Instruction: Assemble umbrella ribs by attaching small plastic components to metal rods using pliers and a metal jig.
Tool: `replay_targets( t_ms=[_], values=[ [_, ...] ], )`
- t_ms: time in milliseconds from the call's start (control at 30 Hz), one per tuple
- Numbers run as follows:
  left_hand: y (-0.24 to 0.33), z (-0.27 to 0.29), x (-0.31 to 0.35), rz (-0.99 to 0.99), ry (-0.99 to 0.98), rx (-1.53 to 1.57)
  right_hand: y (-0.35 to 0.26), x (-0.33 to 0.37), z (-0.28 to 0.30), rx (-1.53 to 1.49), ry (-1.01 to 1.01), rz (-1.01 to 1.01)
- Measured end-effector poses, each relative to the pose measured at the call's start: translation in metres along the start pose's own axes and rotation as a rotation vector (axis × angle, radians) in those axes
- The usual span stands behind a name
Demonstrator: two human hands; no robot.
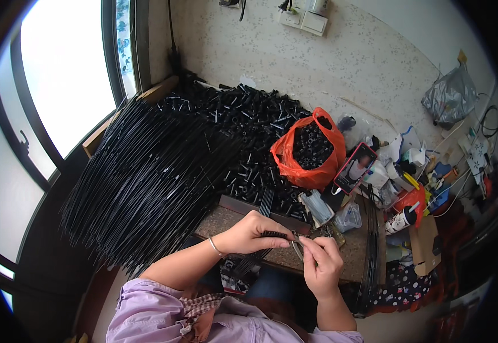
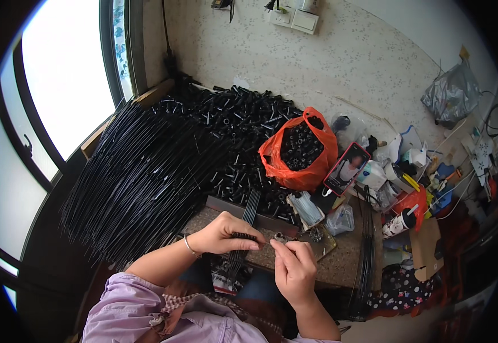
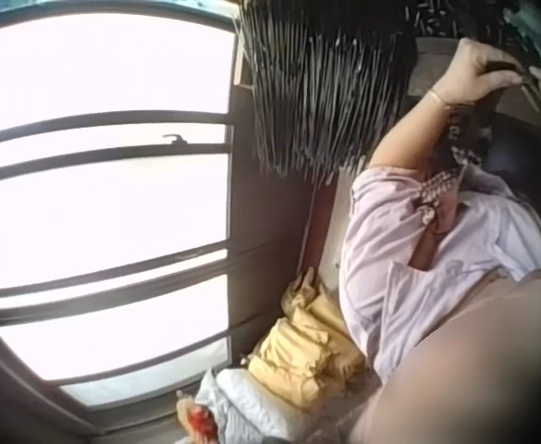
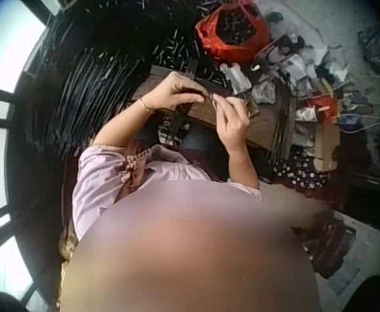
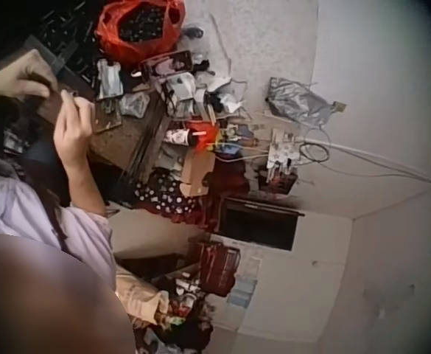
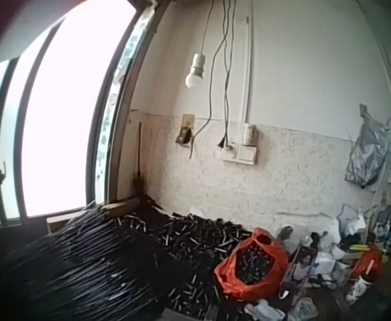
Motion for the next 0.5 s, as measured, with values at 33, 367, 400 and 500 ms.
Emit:
replay_targets(
  t_ms=[33, 367, 400, 500],
  values=[
    [0.002, -0.002, 0.001, -0.005, 0.0, -0.001, -0.001, 0.001, 0.001, -0.01, -0.01, -0.004],
    [0.012, -0.007, 0.007, -0.031, -0.014, -0.012, -0.013, 0.007, 0.008, -0.029, -0.017, 0.023],
    [0.012, -0.008, 0.007, -0.034, -0.016, -0.017, -0.01, 0.008, 0.008, -0.042, -0.019, 0.007],
    [0.013, -0.009, 0.006, -0.039, -0.028, -0.016, -0.009, 0.008, 0.007, -0.055, -0.025, 0.005]
  ],
)
Point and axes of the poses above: each hand's wrist, its own x-axis away from the middle knuckle, its own z-axis out of the back of the hand, y = z × x, the point moved 10 cm from there along -x, towards the middle knuckle, and after that the axes turned 7 degrees about y, right-handed, at the moved point
